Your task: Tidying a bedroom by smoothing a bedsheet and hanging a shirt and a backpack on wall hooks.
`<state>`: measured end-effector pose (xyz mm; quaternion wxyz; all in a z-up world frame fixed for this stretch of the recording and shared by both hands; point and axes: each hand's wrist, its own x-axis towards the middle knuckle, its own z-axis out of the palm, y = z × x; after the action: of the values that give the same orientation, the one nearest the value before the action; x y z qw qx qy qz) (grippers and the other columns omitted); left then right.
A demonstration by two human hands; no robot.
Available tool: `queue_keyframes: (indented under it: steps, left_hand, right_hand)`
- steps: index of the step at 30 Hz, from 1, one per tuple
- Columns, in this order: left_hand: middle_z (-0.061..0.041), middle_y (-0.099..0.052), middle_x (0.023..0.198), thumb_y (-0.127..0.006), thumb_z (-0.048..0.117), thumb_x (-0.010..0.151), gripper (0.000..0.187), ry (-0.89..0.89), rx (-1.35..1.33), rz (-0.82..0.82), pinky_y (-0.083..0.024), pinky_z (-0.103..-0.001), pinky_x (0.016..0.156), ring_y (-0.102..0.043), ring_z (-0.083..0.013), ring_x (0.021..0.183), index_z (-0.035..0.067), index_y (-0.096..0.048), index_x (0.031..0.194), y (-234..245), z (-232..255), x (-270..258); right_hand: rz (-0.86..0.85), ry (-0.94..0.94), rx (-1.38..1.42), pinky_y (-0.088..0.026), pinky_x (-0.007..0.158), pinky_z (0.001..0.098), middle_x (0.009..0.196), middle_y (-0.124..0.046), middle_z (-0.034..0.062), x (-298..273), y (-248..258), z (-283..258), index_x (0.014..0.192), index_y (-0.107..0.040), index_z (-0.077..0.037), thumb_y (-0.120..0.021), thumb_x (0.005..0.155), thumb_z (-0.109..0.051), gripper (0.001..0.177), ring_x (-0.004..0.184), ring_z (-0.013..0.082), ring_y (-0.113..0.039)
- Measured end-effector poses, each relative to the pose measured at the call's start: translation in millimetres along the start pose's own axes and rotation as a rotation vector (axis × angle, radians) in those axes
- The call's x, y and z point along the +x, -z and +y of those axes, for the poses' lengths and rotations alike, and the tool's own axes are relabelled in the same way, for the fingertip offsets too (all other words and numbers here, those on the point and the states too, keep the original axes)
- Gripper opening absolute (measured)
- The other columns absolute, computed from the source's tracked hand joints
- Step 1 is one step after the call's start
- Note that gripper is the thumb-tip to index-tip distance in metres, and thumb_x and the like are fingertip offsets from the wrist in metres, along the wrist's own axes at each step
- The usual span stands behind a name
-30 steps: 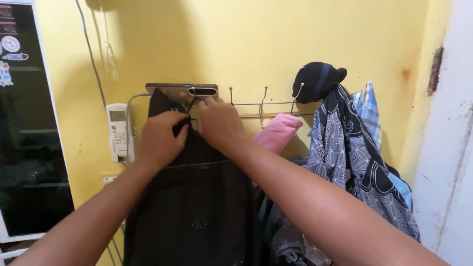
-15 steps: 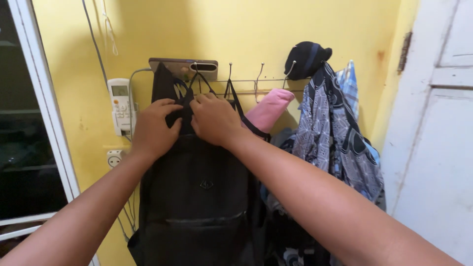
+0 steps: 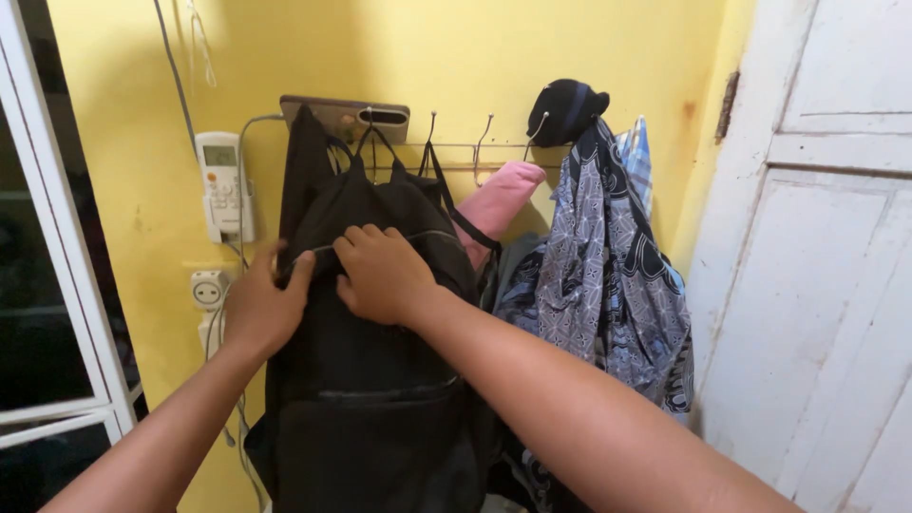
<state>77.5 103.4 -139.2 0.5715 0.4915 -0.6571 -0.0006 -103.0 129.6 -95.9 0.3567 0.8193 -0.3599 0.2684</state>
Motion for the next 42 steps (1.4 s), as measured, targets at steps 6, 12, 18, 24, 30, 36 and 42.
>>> queue_keyframes:
  steps: [6,12,18,24,30,36,42]
  left_hand:
    - [-0.027,-0.068,0.119,-0.037,0.058,0.107,0.07,0.331,-0.165,-0.212,-0.046,-0.046,0.098,-0.063,-0.0429,0.113,-0.001,-0.067,0.127,-23.2,-61.9,-13.6]
    - [-0.024,-0.069,0.116,-0.033,0.049,0.107,0.062,0.435,-0.33,-0.244,-0.046,-0.046,0.09,-0.064,-0.0393,0.105,-0.002,-0.065,0.123,-38.2,-80.6,-15.8]
    - [-0.018,-0.076,0.103,-0.057,0.024,0.098,0.032,0.321,-0.279,-0.13,-0.054,-0.041,0.081,-0.074,-0.0316,0.094,0.003,-0.075,0.113,-74.6,-129.2,-20.3]
    - [-0.011,-0.079,0.103,-0.077,0.027,0.084,0.04,0.38,-0.109,0.036,-0.056,-0.034,0.084,-0.075,-0.0244,0.097,0.012,-0.074,0.12,-70.5,-118.2,-29.1]
    - [-0.011,-0.076,0.109,-0.079,0.027,0.082,0.049,0.435,-0.138,-0.028,-0.057,-0.036,0.081,-0.074,-0.025,0.098,0.009,-0.067,0.126,-85.2,-128.2,-29.2]
    - [-0.014,-0.078,0.107,-0.073,0.025,0.085,0.043,0.472,-0.2,-0.133,-0.055,-0.037,0.082,-0.075,-0.0272,0.096,0.006,-0.069,0.124,-116.8,-166.3,-32.7]
    - [-0.018,-0.077,0.1,-0.07,0.023,0.085,0.037,0.429,-0.185,-0.354,-0.055,-0.042,0.077,-0.075,-0.0322,0.091,0.004,-0.072,0.116,-126.4,-191.5,-36.1]
  right_hand:
    - [0.169,0.109,0.095,-0.044,0.101,0.0425,0.117,-0.062,0.0151,-0.1,0.7,-29.0,0.111,-0.065,-0.002,-0.07,0.081,-0.024,0.038,0.116,0.0321,-0.058]
    - [0.17,0.324,0.162,-0.038,0.115,0.0455,0.118,-0.066,0.0105,8.8,-23.6,-31.3,0.108,-0.07,-0.006,-0.065,0.08,-0.026,0.035,0.123,0.0282,-0.058]
    - [0.018,0.307,0.139,-0.037,0.113,0.0465,0.099,-0.07,0.0078,15.9,-44.3,-25.5,0.093,-0.075,-0.009,-0.064,0.086,-0.037,0.031,0.111,0.027,-0.06]
    - [0.038,0.252,0.147,-0.035,0.111,0.0458,0.093,-0.07,0.0067,10.8,-65.6,-20.7,0.089,-0.076,-0.009,-0.066,0.085,-0.037,0.029,0.105,0.027,-0.06]
    - [0.103,0.203,0.15,-0.035,0.113,0.0485,0.091,-0.069,0.0078,2.5,-79.8,-12.3,0.088,-0.076,-0.008,-0.067,0.085,-0.035,0.028,0.104,0.0284,-0.06]
    - [0.109,0.111,0.146,-0.035,0.115,0.0477,0.092,-0.069,0.0086,-8.0,-83.1,-12.1,0.086,-0.076,-0.008,-0.067,0.084,-0.035,0.028,0.107,0.0288,-0.06]
    - [0.078,0.056,0.071,-0.032,0.118,0.0494,0.091,-0.07,0.0066,-7.1,-81.9,-22.0,0.086,-0.076,-0.007,-0.069,0.082,-0.038,0.032,0.109,0.028,-0.059]
